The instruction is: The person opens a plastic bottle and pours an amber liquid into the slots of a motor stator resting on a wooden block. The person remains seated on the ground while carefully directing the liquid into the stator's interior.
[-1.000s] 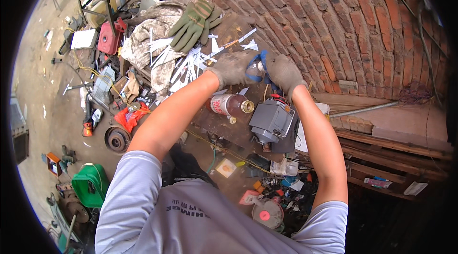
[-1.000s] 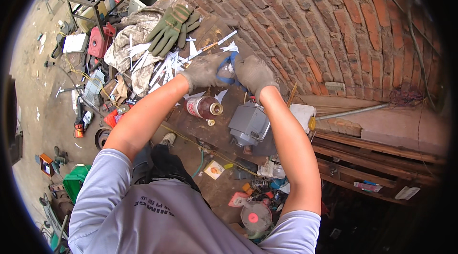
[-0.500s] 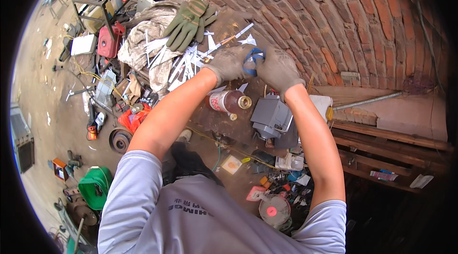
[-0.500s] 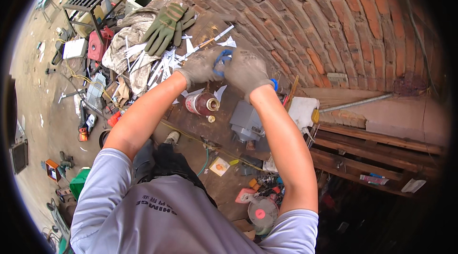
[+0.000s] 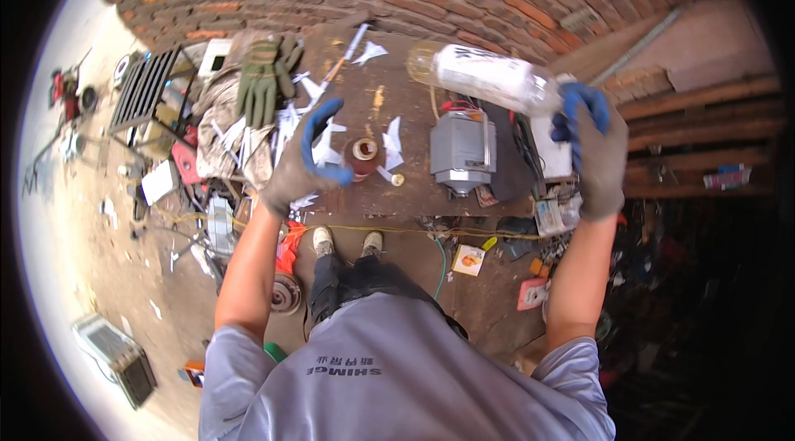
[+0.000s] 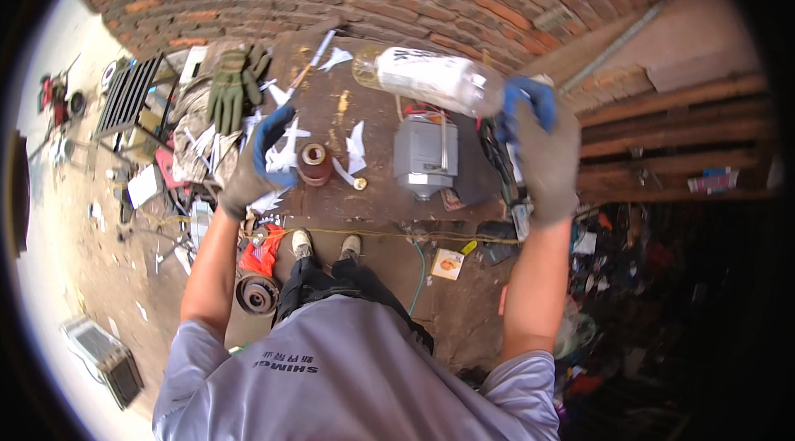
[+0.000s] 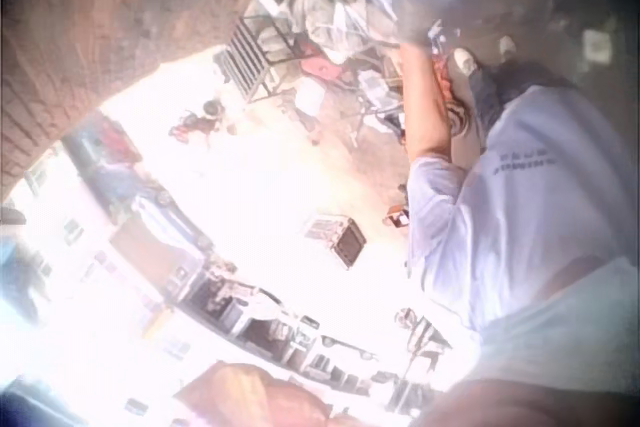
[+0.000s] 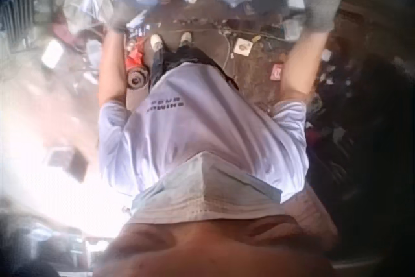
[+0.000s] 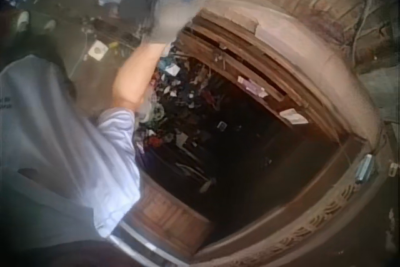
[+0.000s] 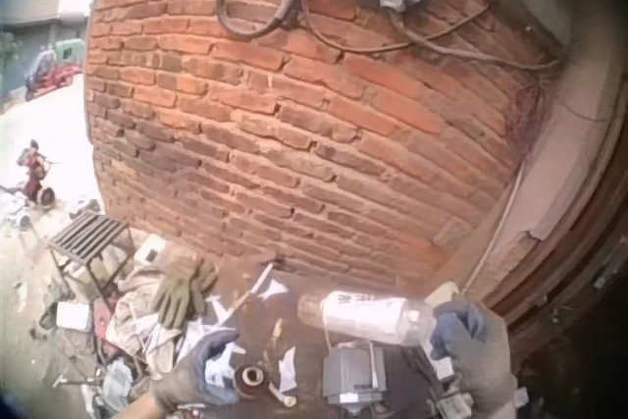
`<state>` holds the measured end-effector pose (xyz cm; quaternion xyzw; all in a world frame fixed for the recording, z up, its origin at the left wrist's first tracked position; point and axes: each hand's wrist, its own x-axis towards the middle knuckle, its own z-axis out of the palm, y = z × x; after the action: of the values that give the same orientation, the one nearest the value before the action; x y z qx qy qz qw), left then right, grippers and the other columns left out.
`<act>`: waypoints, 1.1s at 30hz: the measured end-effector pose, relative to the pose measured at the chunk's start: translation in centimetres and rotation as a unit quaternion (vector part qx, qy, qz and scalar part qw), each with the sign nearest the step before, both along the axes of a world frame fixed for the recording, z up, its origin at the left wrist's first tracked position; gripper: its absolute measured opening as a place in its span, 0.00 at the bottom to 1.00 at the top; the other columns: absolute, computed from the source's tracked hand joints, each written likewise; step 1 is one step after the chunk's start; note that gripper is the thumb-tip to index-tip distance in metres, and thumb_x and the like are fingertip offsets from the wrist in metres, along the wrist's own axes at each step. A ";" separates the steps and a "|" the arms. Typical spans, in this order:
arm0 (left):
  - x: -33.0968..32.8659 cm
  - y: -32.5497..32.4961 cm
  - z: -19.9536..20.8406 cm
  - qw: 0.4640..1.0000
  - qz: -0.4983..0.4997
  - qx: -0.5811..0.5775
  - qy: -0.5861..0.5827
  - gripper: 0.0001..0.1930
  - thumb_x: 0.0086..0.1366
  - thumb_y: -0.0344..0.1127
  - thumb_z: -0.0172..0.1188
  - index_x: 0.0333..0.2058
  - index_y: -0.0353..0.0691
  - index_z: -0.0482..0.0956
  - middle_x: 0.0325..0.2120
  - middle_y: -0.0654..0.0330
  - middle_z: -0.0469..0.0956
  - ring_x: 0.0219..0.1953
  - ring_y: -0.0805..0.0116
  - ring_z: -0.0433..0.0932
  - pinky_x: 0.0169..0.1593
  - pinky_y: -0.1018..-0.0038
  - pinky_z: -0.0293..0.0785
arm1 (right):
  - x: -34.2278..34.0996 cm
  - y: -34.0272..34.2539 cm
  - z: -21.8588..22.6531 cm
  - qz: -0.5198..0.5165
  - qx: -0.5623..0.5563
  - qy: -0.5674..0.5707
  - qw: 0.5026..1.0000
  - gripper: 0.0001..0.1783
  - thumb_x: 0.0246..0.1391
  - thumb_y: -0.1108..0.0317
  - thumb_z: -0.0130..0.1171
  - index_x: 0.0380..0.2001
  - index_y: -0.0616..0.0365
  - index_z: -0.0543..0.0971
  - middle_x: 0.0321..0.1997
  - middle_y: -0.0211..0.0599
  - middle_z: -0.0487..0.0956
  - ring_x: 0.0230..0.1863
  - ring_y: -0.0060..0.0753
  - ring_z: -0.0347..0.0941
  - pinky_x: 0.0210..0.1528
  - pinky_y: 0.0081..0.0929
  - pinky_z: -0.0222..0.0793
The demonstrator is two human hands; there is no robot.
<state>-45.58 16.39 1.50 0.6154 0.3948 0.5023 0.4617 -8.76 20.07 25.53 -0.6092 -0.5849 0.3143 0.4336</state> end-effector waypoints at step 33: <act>11.0 -14.7 4.7 0.937 0.329 -0.051 0.102 0.45 0.49 0.28 0.81 0.65 0.33 0.69 0.53 0.53 0.81 0.55 0.62 0.80 0.62 0.64 0.76 | -0.6 -11.8 -28.8 0.184 0.028 -0.086 0.979 0.28 0.67 0.63 0.66 0.66 0.60 0.75 0.55 0.52 0.82 0.51 0.51 0.84 0.54 0.42 0.82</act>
<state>-34.54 1.74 6.18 0.4743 0.6453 0.5401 0.2588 -9.32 8.25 -3.27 -0.5033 -0.7311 0.3183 0.3331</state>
